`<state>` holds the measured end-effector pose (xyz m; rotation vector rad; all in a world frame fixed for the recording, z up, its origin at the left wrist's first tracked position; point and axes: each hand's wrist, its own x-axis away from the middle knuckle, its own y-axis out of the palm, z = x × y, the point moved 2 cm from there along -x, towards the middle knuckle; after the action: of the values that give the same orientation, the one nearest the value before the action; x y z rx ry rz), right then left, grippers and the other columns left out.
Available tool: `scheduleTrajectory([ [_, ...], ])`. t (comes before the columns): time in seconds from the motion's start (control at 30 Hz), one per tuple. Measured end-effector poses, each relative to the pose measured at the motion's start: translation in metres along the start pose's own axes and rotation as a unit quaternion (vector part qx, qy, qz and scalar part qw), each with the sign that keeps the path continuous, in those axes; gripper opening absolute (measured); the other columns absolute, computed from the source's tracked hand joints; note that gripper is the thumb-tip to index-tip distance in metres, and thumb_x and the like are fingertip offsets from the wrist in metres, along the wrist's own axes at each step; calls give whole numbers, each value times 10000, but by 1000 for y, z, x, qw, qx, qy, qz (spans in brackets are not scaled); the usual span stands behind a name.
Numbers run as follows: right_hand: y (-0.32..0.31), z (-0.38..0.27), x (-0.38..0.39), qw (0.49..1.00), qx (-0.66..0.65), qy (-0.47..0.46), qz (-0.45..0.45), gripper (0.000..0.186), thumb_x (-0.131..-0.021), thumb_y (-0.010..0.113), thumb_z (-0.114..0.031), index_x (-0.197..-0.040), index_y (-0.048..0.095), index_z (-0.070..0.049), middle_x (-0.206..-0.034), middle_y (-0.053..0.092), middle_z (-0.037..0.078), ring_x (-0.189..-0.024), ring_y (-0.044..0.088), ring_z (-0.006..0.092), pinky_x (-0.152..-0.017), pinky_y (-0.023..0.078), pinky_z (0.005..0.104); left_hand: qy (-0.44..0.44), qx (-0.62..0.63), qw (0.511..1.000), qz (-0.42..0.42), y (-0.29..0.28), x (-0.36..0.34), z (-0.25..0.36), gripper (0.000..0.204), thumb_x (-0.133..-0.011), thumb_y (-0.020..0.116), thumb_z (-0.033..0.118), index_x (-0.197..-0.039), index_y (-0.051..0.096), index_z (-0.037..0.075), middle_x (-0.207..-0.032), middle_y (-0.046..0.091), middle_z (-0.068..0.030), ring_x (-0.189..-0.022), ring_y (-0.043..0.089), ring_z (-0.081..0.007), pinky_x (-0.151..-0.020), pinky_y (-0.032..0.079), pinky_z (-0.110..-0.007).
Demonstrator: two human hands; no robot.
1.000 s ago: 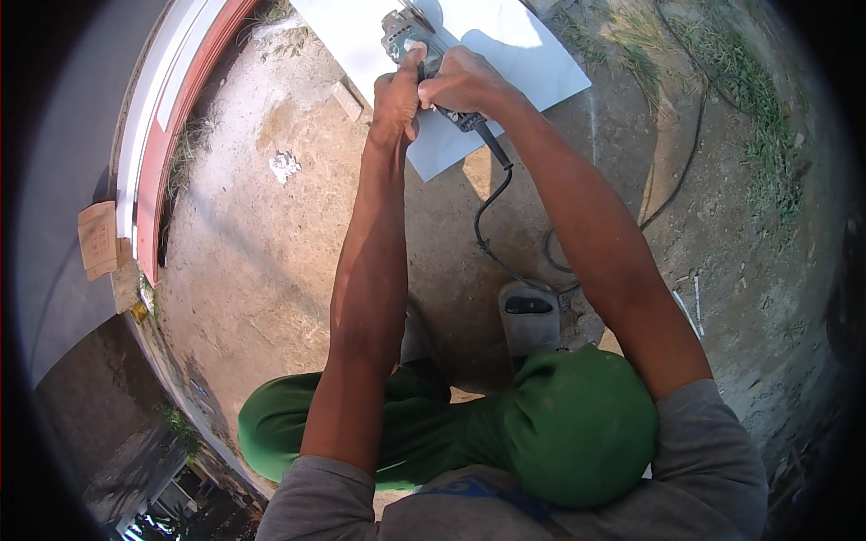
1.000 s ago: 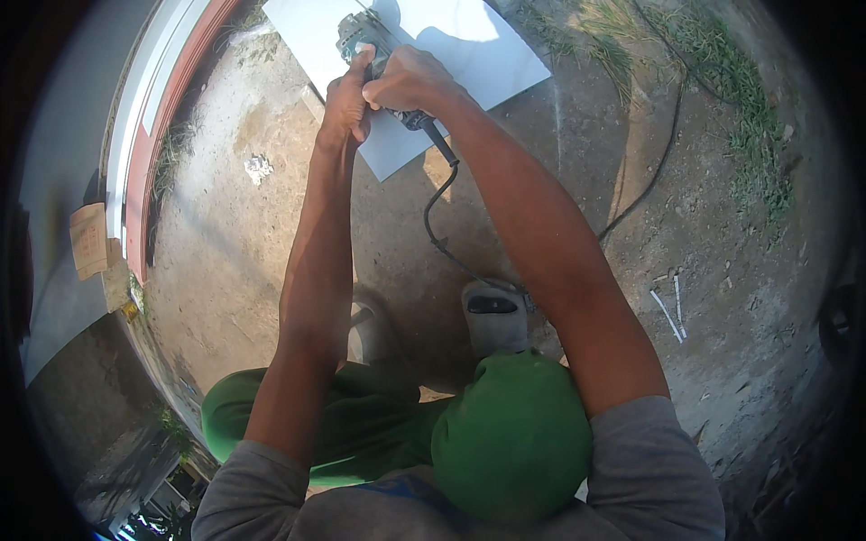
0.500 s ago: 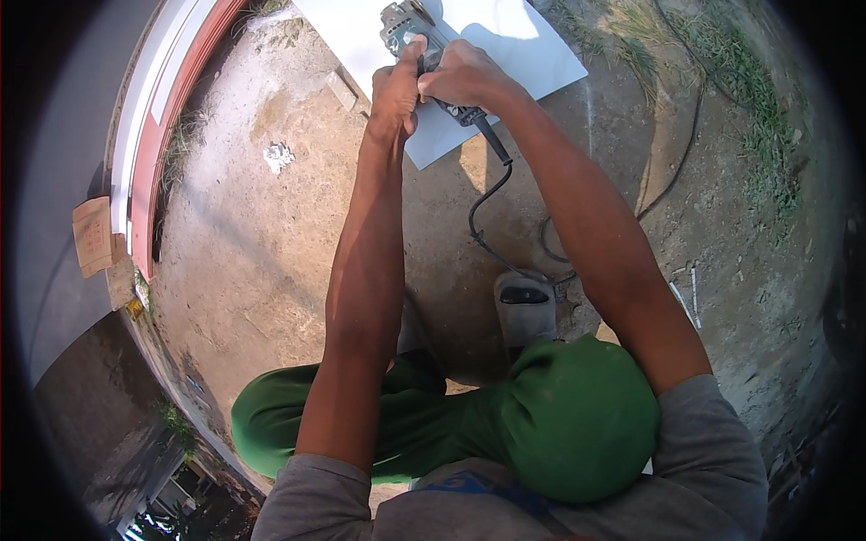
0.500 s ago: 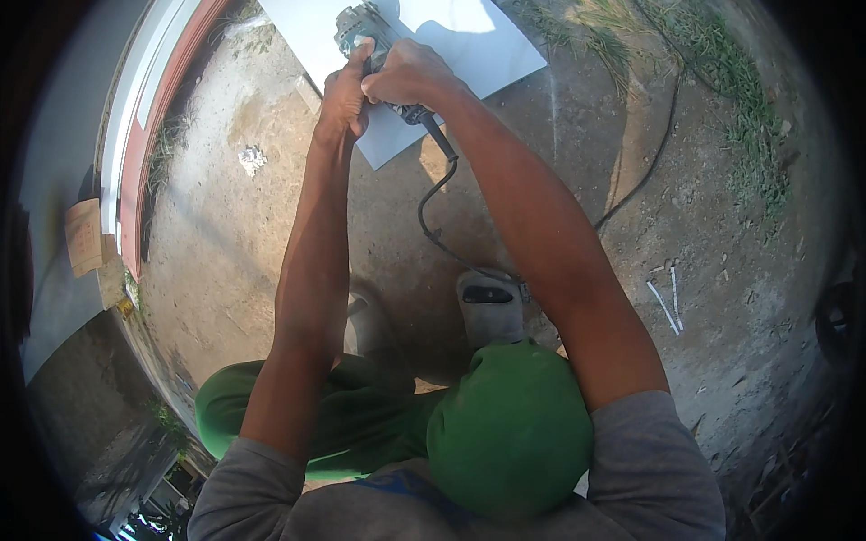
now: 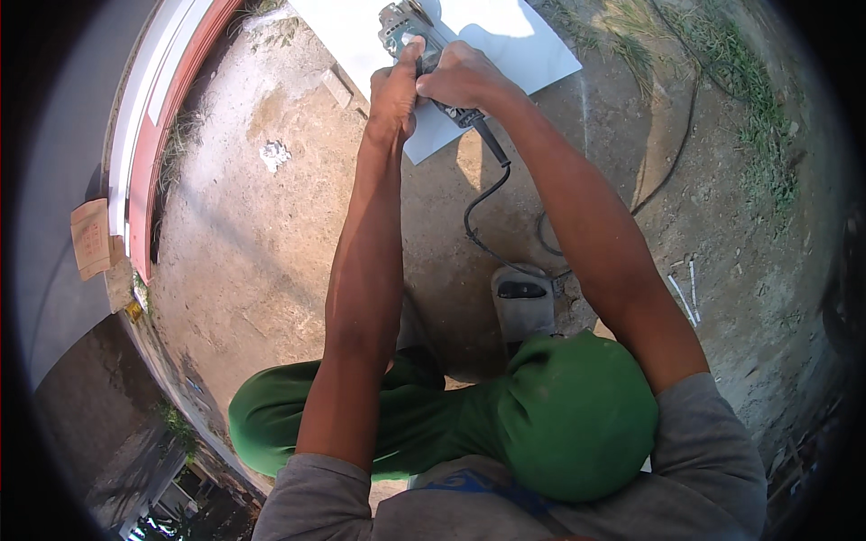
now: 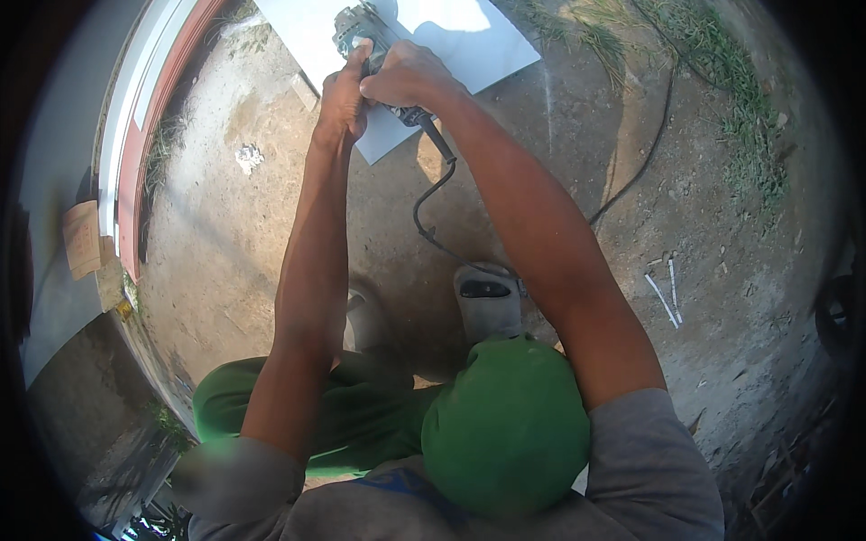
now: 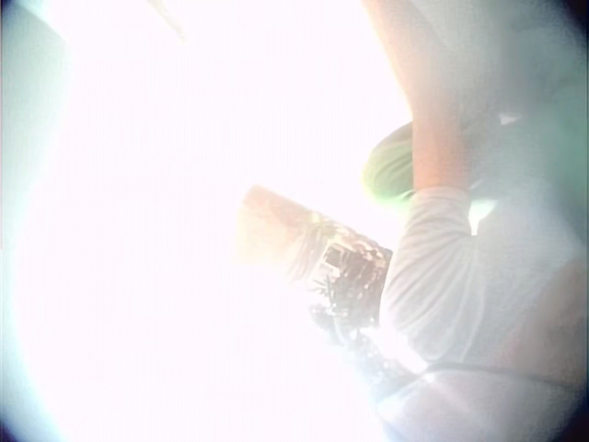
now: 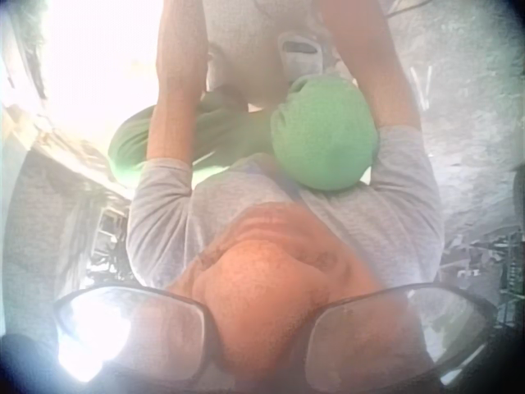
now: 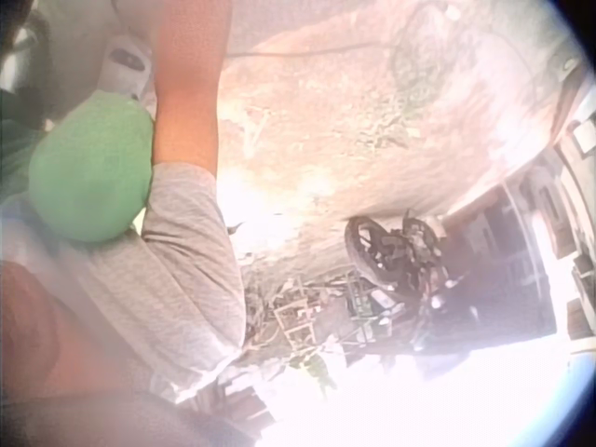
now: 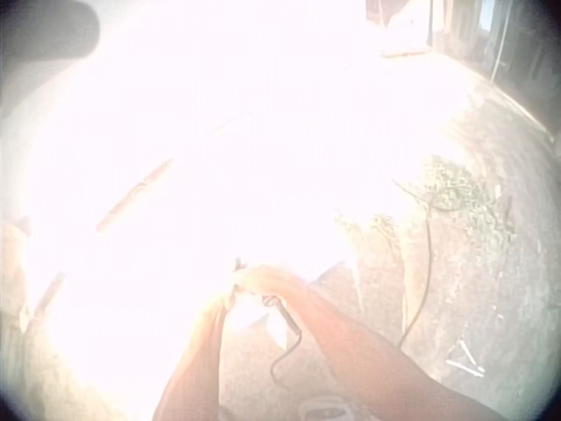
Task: The person aligns two ceramic tile pieces on the ground, marks a line on one piece using a pencil, and cuts the tile along the mark using an angle grinder.
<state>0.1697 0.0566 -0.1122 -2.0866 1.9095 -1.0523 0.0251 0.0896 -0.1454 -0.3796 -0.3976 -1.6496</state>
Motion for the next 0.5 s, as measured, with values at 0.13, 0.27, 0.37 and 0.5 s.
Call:
scheduleTrajectory([
  [0.13, 0, -6, 10, 1000, -25, -13, -13, 508, -813, 783, -316, -1027, 721, 141, -1075, 748, 299, -1007, 758, 378, -880, 585, 466, 12, 5, 1000, -4, -6, 0, -5, 549, -963, 801, 485, -1026, 700, -51, -834, 641, -58, -672, 560, -148, -593, 457, -328],
  [0.27, 2, -1, 10, 1000, 8, -14, 15, 517, -816, 780, -319, -1037, 717, 143, -1085, 747, 300, -1017, 758, 367, -882, 585, 461, 12, 2, 1000, -12, -3, 3, -8, 574, -970, 797, 487, -1058, 693, -70, -860, 656, -70, -690, 573, -147, -597, 464, -330],
  [0.37, 3, 2, 8, 1000, -11, -5, -20, 520, -819, 777, -327, -1030, 718, 144, -1069, 751, 293, -994, 763, 366, -872, 589, 455, 12, 16, 1000, -5, -1, 5, -9, 572, -966, 808, 489, -1041, 681, -64, -837, 645, -64, -676, 562, -142, -586, 453, -329],
  [0.5, 4, 5, 5, 1000, -8, -6, 13, 474, -760, 775, -373, -915, 796, 74, -983, 785, 240, -948, 778, 349, -854, 609, 447, 9, 23, 1000, -6, -1, 3, -9, 565, -968, 814, 474, -1043, 674, -68, -839, 645, -61, -668, 558, -138, -582, 449, -328],
])
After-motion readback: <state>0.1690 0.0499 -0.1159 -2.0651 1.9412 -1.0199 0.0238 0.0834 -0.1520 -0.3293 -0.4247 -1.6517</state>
